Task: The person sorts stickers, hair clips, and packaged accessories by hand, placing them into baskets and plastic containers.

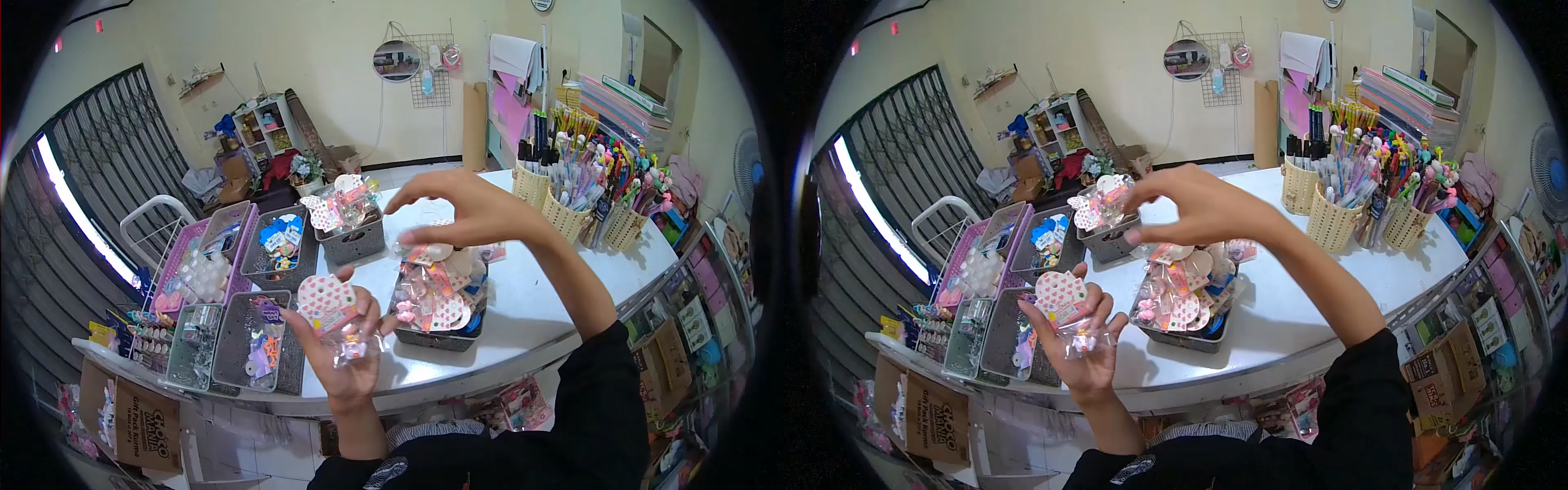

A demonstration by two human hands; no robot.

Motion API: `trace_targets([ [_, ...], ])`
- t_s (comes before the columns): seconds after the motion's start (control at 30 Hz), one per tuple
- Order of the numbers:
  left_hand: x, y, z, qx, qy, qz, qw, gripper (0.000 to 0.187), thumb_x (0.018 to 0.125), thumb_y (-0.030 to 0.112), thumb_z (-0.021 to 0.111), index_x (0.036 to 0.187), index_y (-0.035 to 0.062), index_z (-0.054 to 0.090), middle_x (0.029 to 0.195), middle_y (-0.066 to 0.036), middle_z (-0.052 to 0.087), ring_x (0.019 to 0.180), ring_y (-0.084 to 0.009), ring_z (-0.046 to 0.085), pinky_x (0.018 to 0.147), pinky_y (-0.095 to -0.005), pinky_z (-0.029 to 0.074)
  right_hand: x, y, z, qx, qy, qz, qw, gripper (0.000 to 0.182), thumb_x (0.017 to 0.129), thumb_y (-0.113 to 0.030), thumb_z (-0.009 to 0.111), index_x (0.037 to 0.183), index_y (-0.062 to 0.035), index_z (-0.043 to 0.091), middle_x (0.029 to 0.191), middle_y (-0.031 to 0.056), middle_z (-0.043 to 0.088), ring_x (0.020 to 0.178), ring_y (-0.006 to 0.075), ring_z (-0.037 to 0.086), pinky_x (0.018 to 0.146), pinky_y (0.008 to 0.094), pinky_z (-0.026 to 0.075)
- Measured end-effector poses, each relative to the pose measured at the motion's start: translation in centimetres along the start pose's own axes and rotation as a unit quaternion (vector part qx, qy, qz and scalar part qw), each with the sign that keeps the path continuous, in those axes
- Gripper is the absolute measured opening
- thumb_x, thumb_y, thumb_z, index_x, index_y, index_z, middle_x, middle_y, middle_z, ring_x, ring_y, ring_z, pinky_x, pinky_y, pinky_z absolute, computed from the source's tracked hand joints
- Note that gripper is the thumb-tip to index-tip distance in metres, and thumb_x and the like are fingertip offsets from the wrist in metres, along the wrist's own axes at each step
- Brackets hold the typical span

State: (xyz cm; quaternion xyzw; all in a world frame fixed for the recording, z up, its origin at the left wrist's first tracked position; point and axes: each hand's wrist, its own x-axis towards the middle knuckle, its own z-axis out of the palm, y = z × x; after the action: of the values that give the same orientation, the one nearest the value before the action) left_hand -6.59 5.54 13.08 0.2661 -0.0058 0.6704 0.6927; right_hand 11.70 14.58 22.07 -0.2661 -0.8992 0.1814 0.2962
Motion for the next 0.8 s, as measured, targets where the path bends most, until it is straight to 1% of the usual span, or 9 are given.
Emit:
trace_targets([
  [0.07, 0.1, 0.5, -0.3, 0.0, 0.029, 0.003, 1.0, 0.071, 0.083, 0.06, 0.034, 0.121, -0.0003, 0.033, 0.072, -0.004, 0.039, 0.062, -0.0124, 0.037, 0.056, -0.0285, 0.034, -0.4, 2.5, -0.2, -0.054, -0.091, -0.019, 0.994, 0.054, 0.067, -0.037, 0.069, 0.108, -0.0043, 0.056, 0.101, 0.0136, 0.06, 0.099, 0.0264, 0.055, 0.084, 0.0328, 0.042],
  [0.17, 0.2, 1.1, -1.4, -0.001, 0.038, 0.0, 0.999, 0.071, 0.082, 0.062, 0.033, 0.119, 0.0021, 0.034, 0.079, -0.006, 0.042, 0.065, -0.0118, 0.039, 0.05, -0.0277, 0.033, -0.9, 2.7, 0.4, -0.065, -0.157, 0.018, 0.985, 0.054, 0.066, -0.036, 0.069, 0.108, -0.0038, 0.056, 0.103, 0.0146, 0.059, 0.096, 0.0262, 0.057, 0.083, 0.0332, 0.043],
  [0.3, 0.4, 1.3, -2.1, -0.065, 0.028, -0.05, 0.996, 0.069, 0.082, 0.062, 0.034, 0.12, 0.0053, 0.035, 0.079, -0.004, 0.038, 0.064, -0.0113, 0.036, 0.049, -0.0246, 0.031, -0.7, 1.9, 0.2, -0.061, -0.128, 0.085, 0.986, 0.03, 0.068, -0.02, 0.064, 0.09, 0.0015, 0.062, 0.079, 0.0128, 0.065, 0.074, 0.0235, 0.063, 0.07, 0.0299, 0.049],
  [0.33, 0.4, 1.3, -2.2, -0.069, 0.03, -0.056, 0.996, 0.069, 0.082, 0.062, 0.034, 0.12, 0.005, 0.035, 0.079, -0.004, 0.038, 0.064, -0.011, 0.036, 0.049, -0.0242, 0.03, -0.9, 2.9, 0.6, -0.021, -0.074, 0.034, 0.997, 0.016, 0.07, -0.012, 0.063, 0.081, 0.001, 0.063, 0.068, 0.0114, 0.063, 0.062, 0.0203, 0.062, 0.063, 0.0272, 0.049],
  [0.43, 0.7, 1.3, -2.5, -0.068, 0.033, -0.063, 0.995, 0.071, 0.081, 0.062, 0.035, 0.121, 0.0034, 0.035, 0.078, -0.003, 0.038, 0.064, -0.0101, 0.035, 0.049, -0.0237, 0.029, -0.7, 2.5, -0.5, -0.079, -0.052, 0.033, 0.995, 0.014, 0.073, -0.007, 0.063, 0.086, -0.0018, 0.063, 0.07, 0.0094, 0.062, 0.064, 0.0181, 0.062, 0.062, 0.0258, 0.05],
  [0.47, 0.9, 1.2, -2.6, -0.081, 0.032, -0.07, 0.994, 0.073, 0.081, 0.062, 0.036, 0.12, 0.0008, 0.035, 0.078, -0.003, 0.038, 0.064, -0.0101, 0.035, 0.049, -0.0235, 0.029, -0.6, 2.9, -0.6, -0.058, 0.006, -0.007, 0.998, 0.013, 0.071, -0.01, 0.065, 0.079, -0.001, 0.061, 0.063, 0.0125, 0.058, 0.057, 0.0193, 0.058, 0.056, 0.0276, 0.046],
  [0.6, 1.6, 1.3, -2.4, -0.118, 0.027, -0.081, 0.989, 0.078, 0.08, 0.062, 0.039, 0.118, -0.0067, 0.034, 0.078, -0.004, 0.038, 0.063, -0.0103, 0.035, 0.049, -0.0234, 0.03, -0.3, 2.0, -2.0, -0.027, 0.078, -0.018, 0.996, 0.017, 0.071, -0.009, 0.066, 0.082, 0.0017, 0.058, 0.068, 0.0087, 0.061, 0.062, 0.016, 0.06, 0.062, 0.026, 0.048],
  [0.73, 2.0, 1.3, -1.8, -0.162, 0.043, -0.085, 0.982, 0.08, 0.08, 0.057, 0.047, 0.119, -0.0109, 0.03, 0.075, -0.004, 0.033, 0.063, -0.0126, 0.032, 0.051, -0.0253, 0.03, 0.3, -1.6, -2.8, 0.125, 0.024, -0.02, 0.992, 0.023, 0.07, -0.006, 0.068, 0.088, 0.0031, 0.056, 0.082, 0.0064, 0.061, 0.076, 0.0116, 0.06, 0.069, 0.0247, 0.047],
  [0.8, 2.0, 1.2, -2.1, -0.153, -0.013, -0.105, 0.983, 0.08, 0.08, 0.062, 0.038, 0.119, -0.0073, 0.035, 0.083, -0.007, 0.046, 0.067, -0.0146, 0.046, 0.054, -0.0261, 0.042, 0.9, -2.7, -1.9, 0.145, -0.043, -0.102, 0.983, 0.027, 0.071, -0.008, 0.068, 0.091, 0.0019, 0.054, 0.079, 0.0075, 0.061, 0.074, 0.0133, 0.061, 0.068, 0.0254, 0.048],
])
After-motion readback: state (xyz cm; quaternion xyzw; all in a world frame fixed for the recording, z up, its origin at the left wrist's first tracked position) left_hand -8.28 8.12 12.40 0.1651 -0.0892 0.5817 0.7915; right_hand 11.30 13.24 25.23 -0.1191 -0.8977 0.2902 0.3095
